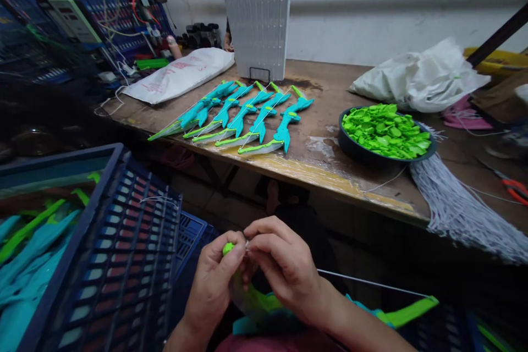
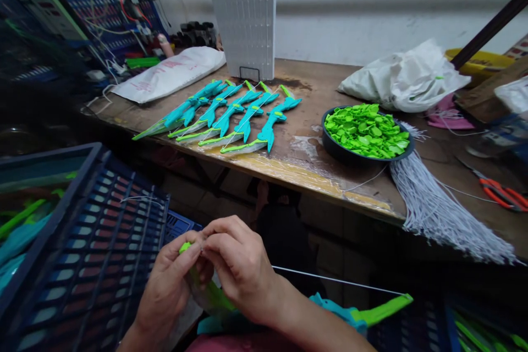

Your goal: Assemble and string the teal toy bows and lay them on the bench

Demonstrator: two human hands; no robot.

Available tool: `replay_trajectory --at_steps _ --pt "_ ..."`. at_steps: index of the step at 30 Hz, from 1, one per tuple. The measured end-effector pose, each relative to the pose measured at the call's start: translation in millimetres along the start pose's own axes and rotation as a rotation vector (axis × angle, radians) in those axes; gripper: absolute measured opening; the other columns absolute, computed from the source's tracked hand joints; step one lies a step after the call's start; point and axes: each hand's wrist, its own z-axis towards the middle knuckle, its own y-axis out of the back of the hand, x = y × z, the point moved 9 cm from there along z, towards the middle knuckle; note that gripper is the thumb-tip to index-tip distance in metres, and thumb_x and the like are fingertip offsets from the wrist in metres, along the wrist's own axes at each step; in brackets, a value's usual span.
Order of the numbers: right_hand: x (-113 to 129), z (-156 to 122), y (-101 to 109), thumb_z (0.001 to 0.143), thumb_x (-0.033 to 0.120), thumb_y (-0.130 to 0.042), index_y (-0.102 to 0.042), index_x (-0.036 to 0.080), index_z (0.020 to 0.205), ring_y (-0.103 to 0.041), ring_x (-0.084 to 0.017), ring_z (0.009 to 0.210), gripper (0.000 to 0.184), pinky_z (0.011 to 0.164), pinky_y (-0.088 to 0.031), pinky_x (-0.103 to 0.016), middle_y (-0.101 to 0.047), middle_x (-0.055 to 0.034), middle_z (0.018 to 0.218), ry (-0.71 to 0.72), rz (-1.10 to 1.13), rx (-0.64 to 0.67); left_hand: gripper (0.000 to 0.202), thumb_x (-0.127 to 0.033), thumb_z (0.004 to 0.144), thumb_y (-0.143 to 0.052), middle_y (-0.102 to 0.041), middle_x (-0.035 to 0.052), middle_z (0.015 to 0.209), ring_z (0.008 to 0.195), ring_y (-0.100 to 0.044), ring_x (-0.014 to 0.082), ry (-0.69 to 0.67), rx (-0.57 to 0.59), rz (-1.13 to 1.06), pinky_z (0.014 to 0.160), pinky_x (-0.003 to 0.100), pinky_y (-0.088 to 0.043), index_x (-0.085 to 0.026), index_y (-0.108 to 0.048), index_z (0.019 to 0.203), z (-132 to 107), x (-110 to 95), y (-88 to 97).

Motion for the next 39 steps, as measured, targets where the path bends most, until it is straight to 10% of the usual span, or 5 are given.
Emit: replay_trajectory --at_steps 10,23,39 --pt "-15.6 -2.4 -5.1 0.099 0.015 -0.057 -0.059 0.019 0.092 -0.060 -0.011 0.073 0.008 0.066 -0.050 -0.022 -0.062 -0.0010 0.081 -0.114 0.006 -0.016 0.031 -0.043 0.085 -0.076 -0.055 -0.0028 0.056 0.047 -0.050 0.0095 0.028 -0.038 0.019 0.043 0.017 -0.041 -0.016 -0.063 0.078 1.3 4.8 4.7" --pt "5.7 -11.1 -10.8 0.094 0.008 -0.054 -0.058 0.017 0.090 -0.054 -0.017 0.069 0.011 0.060 -0.048 -0.028 -0.060 -0.0055 0.075 0.270 -0.471 -0.121 0.036 -0.042 0.083 -0.077 -0.044 -0.0064 0.052 0.044 -0.041 0.0070 0.112 -0.017 -0.078 0.042 0.016 -0.033 -0.017 -0.054 0.071 6.9 14.2 -0.3" --pt "-5.3 -7.6 -6.8 0.098 0.031 -0.064 -0.063 0.016 0.112 -0.061 -0.017 0.080 0.021 0.067 -0.054 -0.028 -0.066 -0.0072 0.092 0.015 -0.214 -0.039 0.036 -0.042 0.080 -0.083 -0.051 -0.0033 0.062 0.053 -0.044 0.0058 0.089 -0.082 -0.039 0.048 0.015 -0.038 -0.013 -0.063 0.073 9.8 12.7 6.6"
